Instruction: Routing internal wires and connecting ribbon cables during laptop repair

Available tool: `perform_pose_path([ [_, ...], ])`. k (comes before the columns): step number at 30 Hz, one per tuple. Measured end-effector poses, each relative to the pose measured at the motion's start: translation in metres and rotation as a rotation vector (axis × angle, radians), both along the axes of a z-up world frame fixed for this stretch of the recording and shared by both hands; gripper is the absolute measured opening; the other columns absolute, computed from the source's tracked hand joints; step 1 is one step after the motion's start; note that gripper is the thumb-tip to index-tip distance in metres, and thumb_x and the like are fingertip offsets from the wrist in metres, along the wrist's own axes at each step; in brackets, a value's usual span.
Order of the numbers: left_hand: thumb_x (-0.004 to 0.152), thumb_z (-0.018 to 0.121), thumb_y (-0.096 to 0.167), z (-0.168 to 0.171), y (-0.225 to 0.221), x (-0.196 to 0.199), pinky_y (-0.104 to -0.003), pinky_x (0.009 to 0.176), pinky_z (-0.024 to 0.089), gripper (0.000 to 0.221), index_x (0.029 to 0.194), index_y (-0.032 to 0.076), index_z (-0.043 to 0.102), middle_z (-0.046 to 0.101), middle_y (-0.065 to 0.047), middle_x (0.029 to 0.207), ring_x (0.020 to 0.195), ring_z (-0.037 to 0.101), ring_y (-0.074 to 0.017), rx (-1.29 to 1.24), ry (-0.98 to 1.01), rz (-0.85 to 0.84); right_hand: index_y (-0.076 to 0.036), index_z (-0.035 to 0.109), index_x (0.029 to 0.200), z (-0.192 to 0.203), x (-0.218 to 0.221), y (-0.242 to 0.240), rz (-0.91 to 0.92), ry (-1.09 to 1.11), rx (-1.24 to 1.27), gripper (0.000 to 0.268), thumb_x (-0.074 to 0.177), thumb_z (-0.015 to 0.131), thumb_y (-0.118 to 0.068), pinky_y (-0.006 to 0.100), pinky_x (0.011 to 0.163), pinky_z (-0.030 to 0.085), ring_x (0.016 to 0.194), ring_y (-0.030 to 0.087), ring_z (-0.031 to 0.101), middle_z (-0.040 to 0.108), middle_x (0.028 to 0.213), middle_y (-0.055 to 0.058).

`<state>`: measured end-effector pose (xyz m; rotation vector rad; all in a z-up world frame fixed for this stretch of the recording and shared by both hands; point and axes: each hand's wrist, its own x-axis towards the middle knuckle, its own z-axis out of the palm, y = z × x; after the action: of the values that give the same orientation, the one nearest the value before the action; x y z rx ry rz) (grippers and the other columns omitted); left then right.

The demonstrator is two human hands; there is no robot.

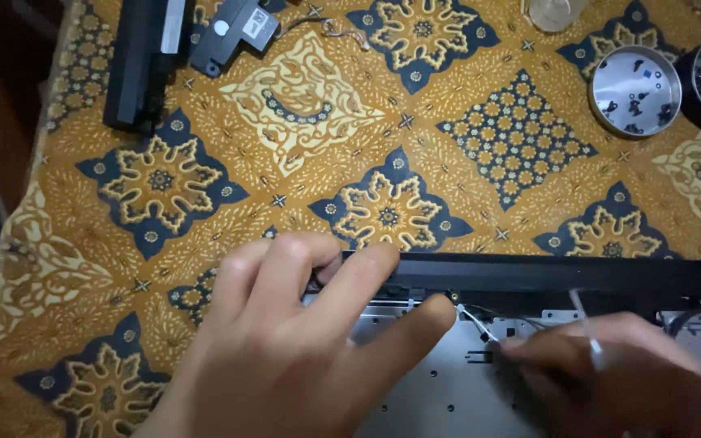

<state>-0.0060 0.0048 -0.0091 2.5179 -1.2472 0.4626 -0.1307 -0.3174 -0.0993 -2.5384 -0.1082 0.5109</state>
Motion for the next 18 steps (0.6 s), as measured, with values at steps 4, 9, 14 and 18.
perform_pose_path([
  [4,0.104,0.053,0.027,0.0,0.0,0.0,-0.045,0.076,0.049,0.017,0.118,0.036,0.056,0.067,0.002,0.113,0.088,0.055,-0.0268,0.011,-0.02,-0.006,-0.028,0.108,0.116,0.017,0.011,0.012,-0.481,0.661,0.315,0.05,0.07,0.094,-0.014,0.027,0.066,0.061,0.066,0.009,0.082,0.099,0.071,0.0],
  [9,0.105,0.052,0.031,0.0,0.001,0.0,-0.045,0.077,0.048,0.016,0.118,0.036,0.058,0.068,0.002,0.113,0.087,0.056,-0.0272,-0.008,-0.017,-0.01,-0.023,0.102,0.111,0.036,0.007,0.062,-0.524,0.441,0.229,0.044,0.073,0.085,-0.011,0.026,0.072,0.058,0.071,0.008,0.08,0.095,0.077,0.0],
  [14,0.101,0.054,0.028,0.001,-0.002,0.0,-0.044,0.076,0.047,0.013,0.109,0.036,0.06,0.065,0.003,0.107,0.087,0.055,-0.0275,0.008,-0.009,0.008,-0.017,0.095,0.106,0.053,-0.002,0.105,-0.575,0.166,0.123,0.038,0.077,0.073,-0.007,0.024,0.081,0.054,0.077,0.007,0.077,0.089,0.084,0.0],
  [18,0.104,0.052,0.029,0.001,-0.002,0.001,-0.045,0.074,0.047,0.017,0.119,0.036,0.058,0.067,0.001,0.112,0.087,0.054,-0.0273,0.013,-0.021,-0.006,-0.011,0.088,0.1,0.068,-0.002,0.134,-0.625,-0.12,0.013,0.034,0.081,0.061,-0.003,0.023,0.089,0.05,0.083,0.006,0.074,0.084,0.092,0.001],
])
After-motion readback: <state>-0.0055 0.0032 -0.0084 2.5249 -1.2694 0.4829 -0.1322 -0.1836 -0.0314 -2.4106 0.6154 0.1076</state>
